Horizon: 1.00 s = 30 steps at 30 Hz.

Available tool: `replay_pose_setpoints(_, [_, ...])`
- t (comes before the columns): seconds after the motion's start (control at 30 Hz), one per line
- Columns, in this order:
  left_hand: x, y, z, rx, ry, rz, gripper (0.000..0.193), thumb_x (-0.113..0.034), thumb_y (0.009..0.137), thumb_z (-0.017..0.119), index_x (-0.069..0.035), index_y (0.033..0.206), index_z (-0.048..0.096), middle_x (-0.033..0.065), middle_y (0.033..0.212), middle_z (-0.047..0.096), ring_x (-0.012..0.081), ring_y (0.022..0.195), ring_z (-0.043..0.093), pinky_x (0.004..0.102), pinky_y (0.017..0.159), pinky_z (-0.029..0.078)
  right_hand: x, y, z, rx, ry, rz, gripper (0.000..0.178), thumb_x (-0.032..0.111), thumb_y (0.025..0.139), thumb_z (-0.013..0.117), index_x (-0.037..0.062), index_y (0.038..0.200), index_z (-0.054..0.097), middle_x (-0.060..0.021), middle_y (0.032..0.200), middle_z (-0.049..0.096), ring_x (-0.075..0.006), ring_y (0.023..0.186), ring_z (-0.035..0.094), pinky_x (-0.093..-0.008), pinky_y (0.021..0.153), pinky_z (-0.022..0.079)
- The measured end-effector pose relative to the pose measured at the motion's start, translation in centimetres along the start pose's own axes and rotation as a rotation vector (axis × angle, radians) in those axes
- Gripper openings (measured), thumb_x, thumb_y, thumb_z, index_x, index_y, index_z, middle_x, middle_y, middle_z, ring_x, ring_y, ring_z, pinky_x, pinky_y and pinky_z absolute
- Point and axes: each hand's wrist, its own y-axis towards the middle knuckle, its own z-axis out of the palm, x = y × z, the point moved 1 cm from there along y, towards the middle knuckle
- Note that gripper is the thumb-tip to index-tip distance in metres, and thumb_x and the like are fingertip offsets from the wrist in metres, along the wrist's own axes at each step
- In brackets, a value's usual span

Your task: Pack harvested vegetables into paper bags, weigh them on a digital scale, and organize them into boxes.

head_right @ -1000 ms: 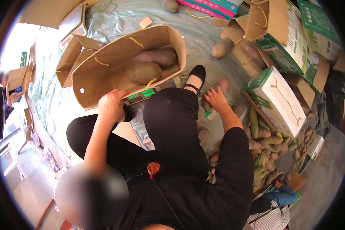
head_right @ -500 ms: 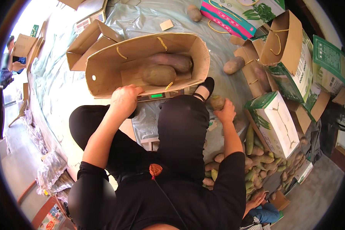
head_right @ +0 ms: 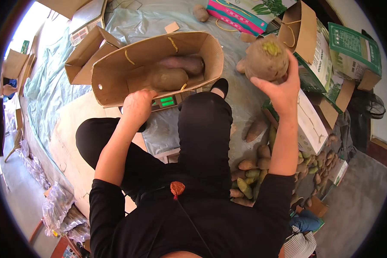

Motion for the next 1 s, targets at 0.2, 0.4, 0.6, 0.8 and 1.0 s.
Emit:
replay_pose_setpoints(0.2, [0.0, 0.5, 0.7, -0.013, 0.007, 0.05, 0.016, -0.008, 0.078, 0.056, -0.014, 0.089, 0.066, 0.0066, 0.085, 0.065, 0.0244, 0.083, 0.066, 0.0377, 0.072, 0.051, 8.8, 4.0, 7.2, 0.353, -0.219, -0.486, 0.082, 0.005, 0.054, 0.081, 0.0055, 0.129, 0.046, -0.0085, 0.123, 0.053, -0.0219, 0.115, 0.051, -0.0357, 0.098, 0.041])
replay_pose_setpoints(0.4, [0.4, 0.0, 1.0, 0.004, -0.014, 0.049, 0.022, -0.007, 0.078, 0.055, -0.016, 0.093, 0.068, 0.0106, 0.086, 0.065, 0.0265, 0.078, 0.066, 0.0381, 0.068, 0.053, 5.9, 4.0, 22.9, 0.742, -0.519, -0.751, 0.068, 0.021, 0.053, 0.078, 0.01, 0.115, 0.055, -0.0113, 0.107, 0.058, -0.0314, 0.098, 0.055, -0.0407, 0.083, 0.047])
replay_pose_setpoints(0.6, [0.0, 0.0, 0.6, -0.06, 0.028, 0.07, 0.012, -0.011, 0.078, 0.058, -0.013, 0.083, 0.068, 0.0083, 0.076, 0.065, 0.0224, 0.075, 0.067, 0.0346, 0.064, 0.054, 1.7, 2.3, 32.7, 0.992, -0.825, -0.695, 0.053, 0.016, 0.057, 0.073, 0.0128, 0.108, 0.057, -0.0074, 0.1, 0.057, -0.0295, 0.096, 0.056, -0.0448, 0.077, 0.046])
replay_pose_setpoints(0.8, [-0.1, 0.4, 0.5, 0.071, -0.049, -0.005, 0.012, -0.005, 0.075, 0.058, -0.001, 0.082, 0.066, 0.0165, 0.082, 0.067, 0.0303, 0.078, 0.067, 0.0392, 0.069, 0.053, -3.3, 0.0, 36.3, 0.818, -0.949, -0.803, 0.053, 0.017, 0.061, 0.072, 0.0198, 0.112, 0.059, -0.0053, 0.098, 0.059, -0.0252, 0.094, 0.057, -0.0418, 0.075, 0.045])
replay_pose_setpoints(1.0, [0.3, 0.2, -0.1, 0.062, -0.037, -0.002, 0.023, -0.006, 0.081, 0.053, -0.014, 0.097, 0.068, 0.0128, 0.094, 0.065, 0.0301, 0.084, 0.065, 0.0397, 0.071, 0.053, 3.0, 4.7, 30.3, 1.122, -0.743, -0.478, 0.066, 0.034, 0.068, 0.076, 0.0154, 0.126, 0.051, -0.0127, 0.108, 0.063, -0.0298, 0.103, 0.06, -0.0415, 0.083, 0.049])
